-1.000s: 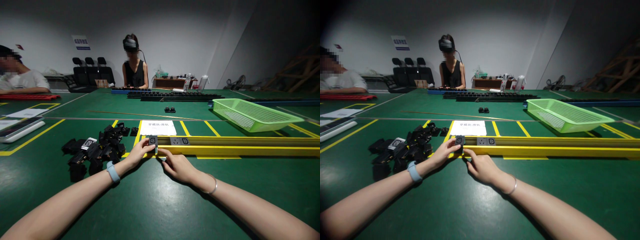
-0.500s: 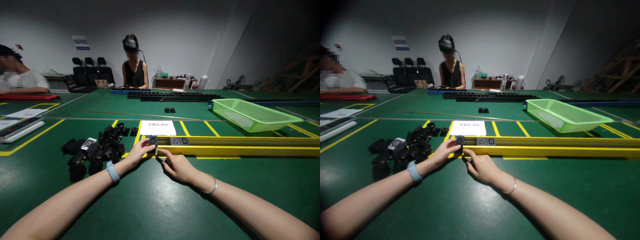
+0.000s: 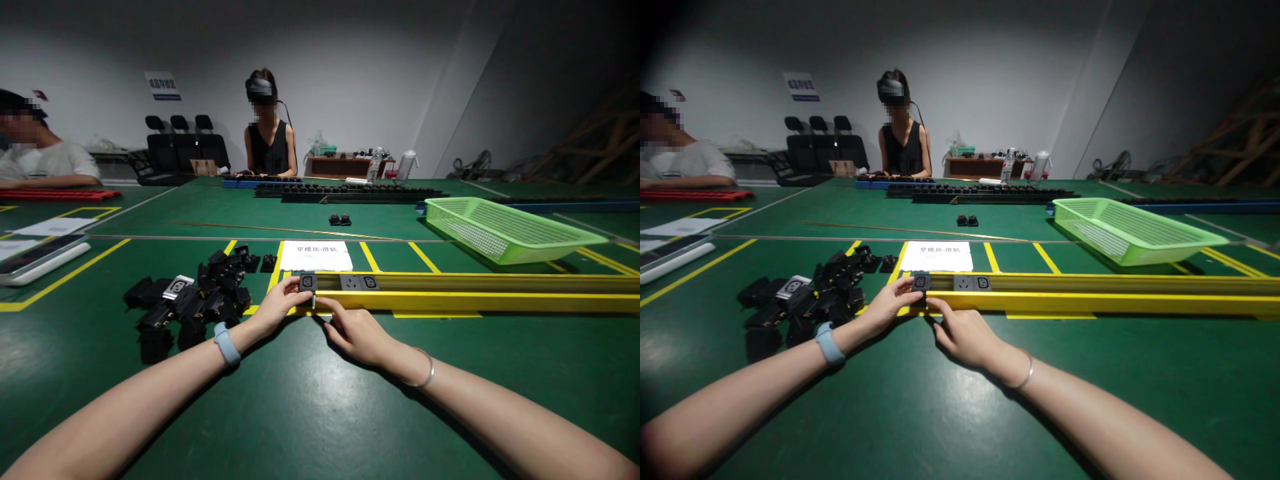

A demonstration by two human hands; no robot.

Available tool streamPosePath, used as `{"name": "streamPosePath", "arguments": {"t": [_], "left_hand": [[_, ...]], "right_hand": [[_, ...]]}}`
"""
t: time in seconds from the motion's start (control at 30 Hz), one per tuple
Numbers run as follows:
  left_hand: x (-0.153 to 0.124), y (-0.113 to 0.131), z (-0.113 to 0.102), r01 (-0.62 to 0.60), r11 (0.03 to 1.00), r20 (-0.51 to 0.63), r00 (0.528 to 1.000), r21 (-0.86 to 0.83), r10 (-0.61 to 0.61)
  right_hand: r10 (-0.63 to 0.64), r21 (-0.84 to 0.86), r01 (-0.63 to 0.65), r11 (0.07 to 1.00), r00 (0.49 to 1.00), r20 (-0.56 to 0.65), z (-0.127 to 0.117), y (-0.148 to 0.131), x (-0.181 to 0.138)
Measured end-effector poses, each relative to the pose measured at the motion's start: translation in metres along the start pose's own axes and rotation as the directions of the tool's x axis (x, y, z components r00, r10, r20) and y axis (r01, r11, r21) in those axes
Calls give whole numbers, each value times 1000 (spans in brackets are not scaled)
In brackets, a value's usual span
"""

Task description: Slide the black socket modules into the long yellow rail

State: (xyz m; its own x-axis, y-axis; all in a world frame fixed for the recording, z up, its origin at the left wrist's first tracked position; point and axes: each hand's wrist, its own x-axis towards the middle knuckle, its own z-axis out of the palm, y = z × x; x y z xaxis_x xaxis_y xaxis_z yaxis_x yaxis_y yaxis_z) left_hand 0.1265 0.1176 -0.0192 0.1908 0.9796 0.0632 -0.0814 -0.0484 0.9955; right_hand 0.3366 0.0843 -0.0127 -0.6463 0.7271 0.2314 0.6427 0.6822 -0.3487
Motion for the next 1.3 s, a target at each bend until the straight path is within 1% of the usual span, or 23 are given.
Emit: {"name": "streamPosePath", "arguments": {"t": [0.17, 0.4, 0.53, 0.73, 0.83, 1.0, 1.3], "left_hand": [[2, -3, -1, 17, 1000, -9, 1000, -22, -17], [2, -5, -3, 9, 1000, 1, 1000, -19, -9], [3, -5, -4, 3, 1000, 64, 998, -25, -1], [4, -5, -7, 66, 997, 76, 995, 42, -69], [4, -4, -9, 70, 995, 116, 990, 65, -77], [4, 1, -8, 94, 984, 121, 986, 150, -112], [1, 12, -4, 60, 966, 192, 975, 252, -111]], "right_hand": [[-1, 6, 1, 1000, 1000, -3, 0, 0, 0], [-3, 12, 3, 1000, 1000, 7, -1, -1, 0], [3, 2, -3, 1000, 1000, 7, -1, -1, 0], [4, 6, -4, 1000, 1000, 1, 1, 1, 0], [5, -1, -5, 1000, 1000, -16, 1, 1, 1], [20, -39, -22, 999, 999, -47, 4, 4, 3], [59, -31, -62, 998, 995, -80, 3, 5, 5]]}}
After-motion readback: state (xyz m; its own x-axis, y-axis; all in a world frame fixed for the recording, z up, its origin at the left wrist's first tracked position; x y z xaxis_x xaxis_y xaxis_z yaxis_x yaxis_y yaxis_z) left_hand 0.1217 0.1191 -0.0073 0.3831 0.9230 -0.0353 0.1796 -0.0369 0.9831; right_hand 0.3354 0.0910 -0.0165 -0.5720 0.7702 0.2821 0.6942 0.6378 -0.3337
